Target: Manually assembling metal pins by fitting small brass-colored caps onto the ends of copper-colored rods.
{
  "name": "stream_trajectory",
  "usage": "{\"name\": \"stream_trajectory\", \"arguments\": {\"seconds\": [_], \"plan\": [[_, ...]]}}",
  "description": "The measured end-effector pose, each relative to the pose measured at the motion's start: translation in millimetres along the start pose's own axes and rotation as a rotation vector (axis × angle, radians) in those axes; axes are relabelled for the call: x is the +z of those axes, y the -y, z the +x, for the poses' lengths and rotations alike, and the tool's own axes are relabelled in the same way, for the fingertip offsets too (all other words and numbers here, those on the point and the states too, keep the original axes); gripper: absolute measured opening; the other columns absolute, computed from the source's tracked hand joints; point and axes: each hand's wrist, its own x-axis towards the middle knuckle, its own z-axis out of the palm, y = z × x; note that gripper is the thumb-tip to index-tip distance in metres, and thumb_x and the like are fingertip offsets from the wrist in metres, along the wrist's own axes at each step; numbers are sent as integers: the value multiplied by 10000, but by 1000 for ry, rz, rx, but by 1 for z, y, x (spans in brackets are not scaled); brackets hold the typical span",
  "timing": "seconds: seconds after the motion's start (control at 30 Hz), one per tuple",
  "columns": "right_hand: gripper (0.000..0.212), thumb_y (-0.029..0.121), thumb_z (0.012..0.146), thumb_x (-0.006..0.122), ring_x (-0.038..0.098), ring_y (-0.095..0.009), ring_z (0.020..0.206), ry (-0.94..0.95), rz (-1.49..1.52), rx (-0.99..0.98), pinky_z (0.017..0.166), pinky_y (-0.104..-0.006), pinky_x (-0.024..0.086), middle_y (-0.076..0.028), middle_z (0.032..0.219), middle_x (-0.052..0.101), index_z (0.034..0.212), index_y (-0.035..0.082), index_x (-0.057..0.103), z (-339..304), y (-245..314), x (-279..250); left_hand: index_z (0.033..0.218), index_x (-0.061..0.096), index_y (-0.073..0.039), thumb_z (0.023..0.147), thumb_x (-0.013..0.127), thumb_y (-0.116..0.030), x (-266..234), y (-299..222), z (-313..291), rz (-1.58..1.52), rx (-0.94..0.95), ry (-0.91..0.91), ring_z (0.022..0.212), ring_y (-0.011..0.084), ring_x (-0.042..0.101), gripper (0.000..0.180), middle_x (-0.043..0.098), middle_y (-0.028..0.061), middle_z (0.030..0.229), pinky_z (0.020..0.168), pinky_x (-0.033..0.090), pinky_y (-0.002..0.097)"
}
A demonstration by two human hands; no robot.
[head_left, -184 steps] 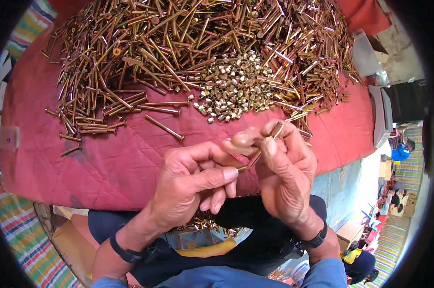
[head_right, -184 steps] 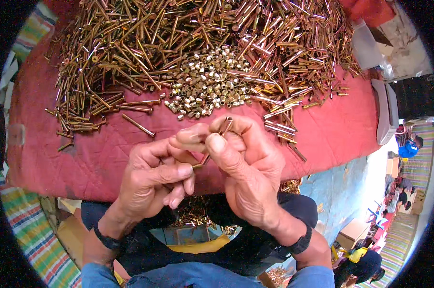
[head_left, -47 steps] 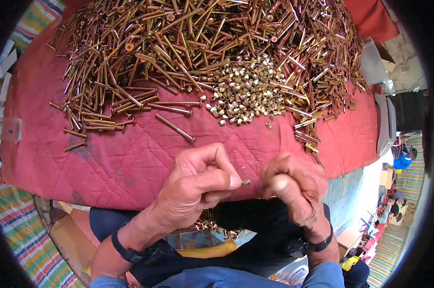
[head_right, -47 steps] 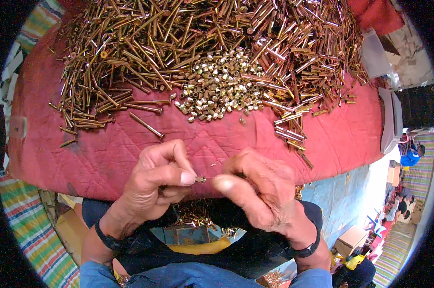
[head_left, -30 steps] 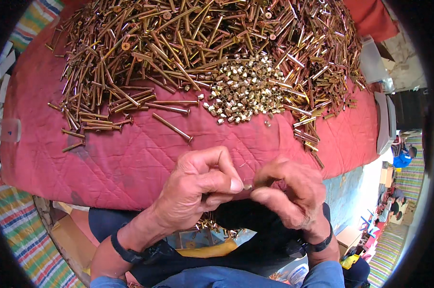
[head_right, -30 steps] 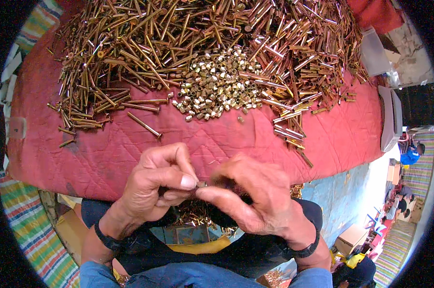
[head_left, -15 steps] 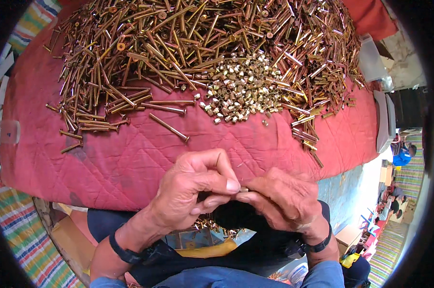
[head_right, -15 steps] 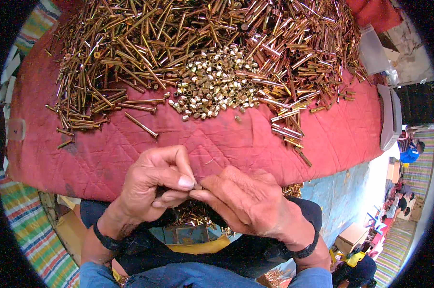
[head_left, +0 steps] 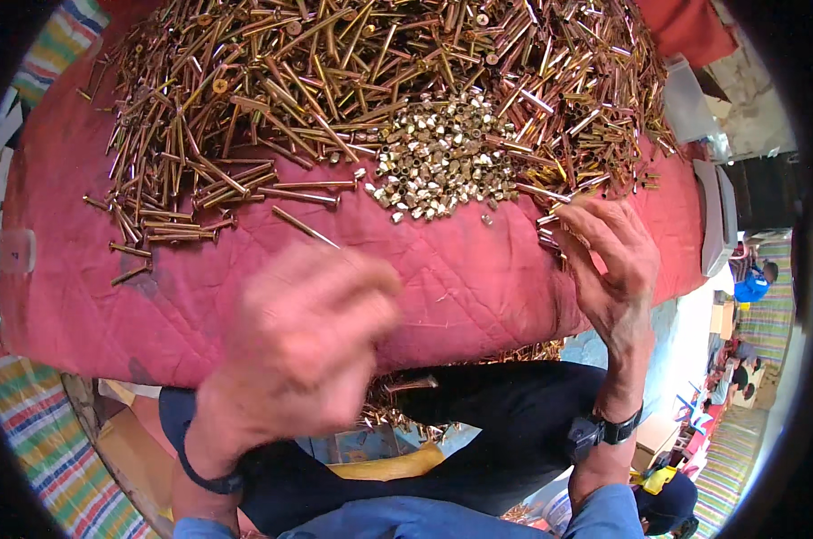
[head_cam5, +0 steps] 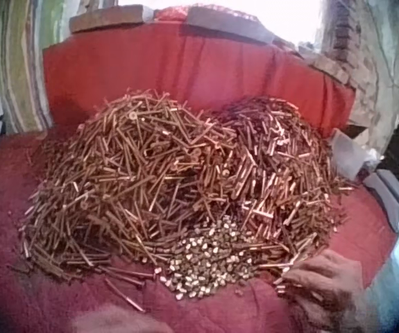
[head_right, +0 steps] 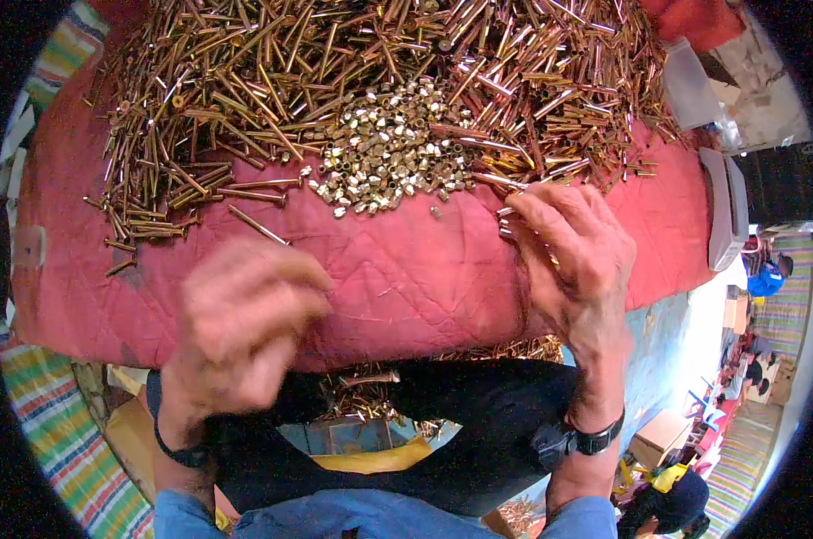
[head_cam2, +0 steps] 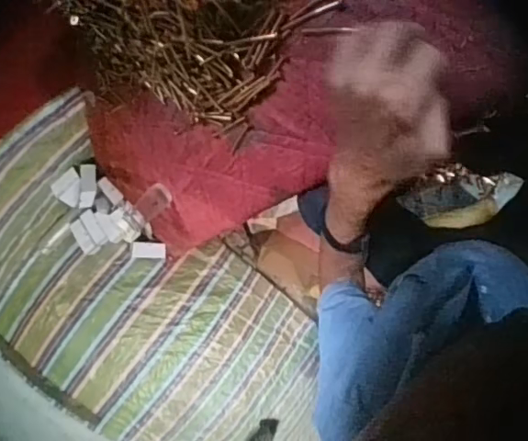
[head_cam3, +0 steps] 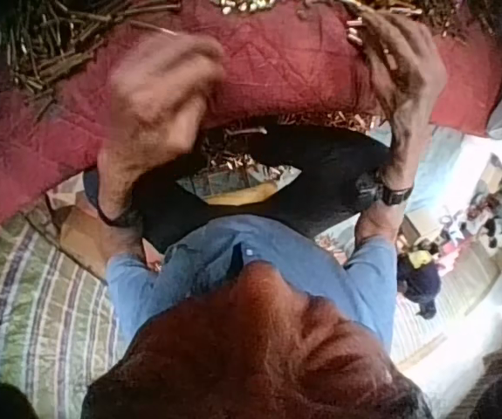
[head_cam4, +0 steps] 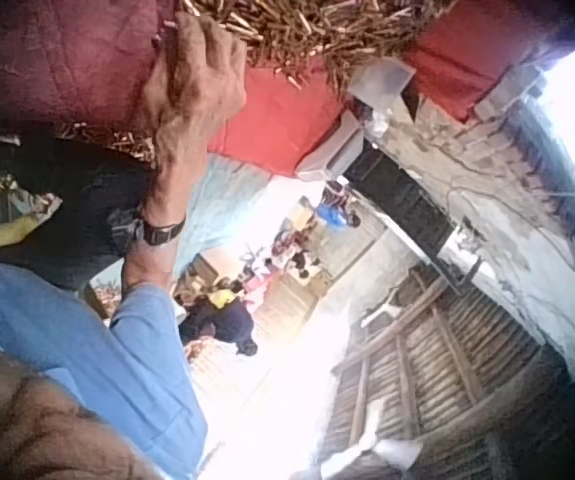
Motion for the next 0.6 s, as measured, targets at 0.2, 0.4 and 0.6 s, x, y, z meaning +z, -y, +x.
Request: {"name": "stream_trajectory", "arguments": {"seconds": [0.2,0.4,0.6], "plan": [[286,2,738,695,612,-287,952,157,-328,-106,779,-381,528,-48,1038,671,1012,81,716,10,-12,4,861,634,-14,683,641,60,-3,32,-6,337,-68,-140,853,303,605,193,622,107,941,729,509,403],[265,33,737,704,601,-278,934,113,-369,-160,793,-387,520,-38,1037,660,994,96,715,16,-19,7,890,622,-13,724,635,73,2,41,-1,346,-70,-186,829,309,595,187,599,116,901,704,501,416],[138,114,785,743,591,-264,921,49,-365,-159,778,-373,516,-30,982,655,920,102,716,18,-28,23,1004,638,-17,773,663,117,6,31,4,85,-84,-384,744,257,643,268,625,134,950,648,513,334]]}}
